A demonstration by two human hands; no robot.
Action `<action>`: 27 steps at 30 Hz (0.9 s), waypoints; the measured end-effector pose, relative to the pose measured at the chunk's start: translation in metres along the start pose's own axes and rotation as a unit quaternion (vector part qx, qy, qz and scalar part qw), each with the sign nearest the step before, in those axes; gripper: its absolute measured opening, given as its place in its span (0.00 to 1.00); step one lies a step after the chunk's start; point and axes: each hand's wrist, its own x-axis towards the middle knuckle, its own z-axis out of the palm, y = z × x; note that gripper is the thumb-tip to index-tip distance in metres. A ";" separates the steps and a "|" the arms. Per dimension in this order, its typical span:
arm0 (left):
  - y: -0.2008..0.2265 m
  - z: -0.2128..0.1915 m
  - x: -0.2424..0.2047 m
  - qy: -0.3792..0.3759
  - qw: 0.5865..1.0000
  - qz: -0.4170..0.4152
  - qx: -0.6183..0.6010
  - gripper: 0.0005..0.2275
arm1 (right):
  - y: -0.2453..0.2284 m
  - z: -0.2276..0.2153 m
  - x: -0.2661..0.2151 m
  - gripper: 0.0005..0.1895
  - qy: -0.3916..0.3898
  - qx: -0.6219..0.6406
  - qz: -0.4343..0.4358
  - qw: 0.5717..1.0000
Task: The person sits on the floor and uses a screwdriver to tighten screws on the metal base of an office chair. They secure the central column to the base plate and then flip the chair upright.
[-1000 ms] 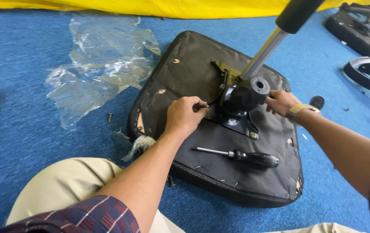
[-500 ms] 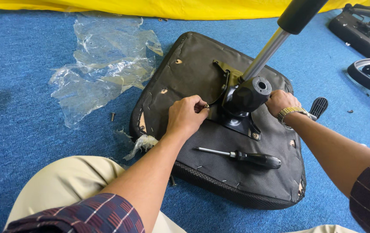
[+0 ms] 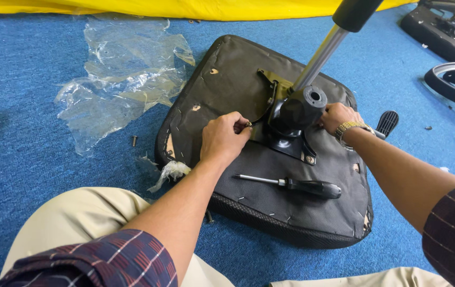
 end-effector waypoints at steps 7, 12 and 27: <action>-0.009 0.005 0.004 0.002 0.999 0.035 0.007 0.08 | 0.014 -0.007 -0.002 0.23 0.031 0.096 -0.110 0.989; -0.016 0.010 0.005 0.016 0.998 0.055 -0.006 0.07 | 0.040 -0.013 -0.085 0.18 0.137 0.224 -0.018 0.965; -0.011 0.015 0.009 -0.014 0.999 0.050 0.000 0.06 | 0.023 -0.015 -0.225 0.33 -0.051 0.201 -0.177 0.962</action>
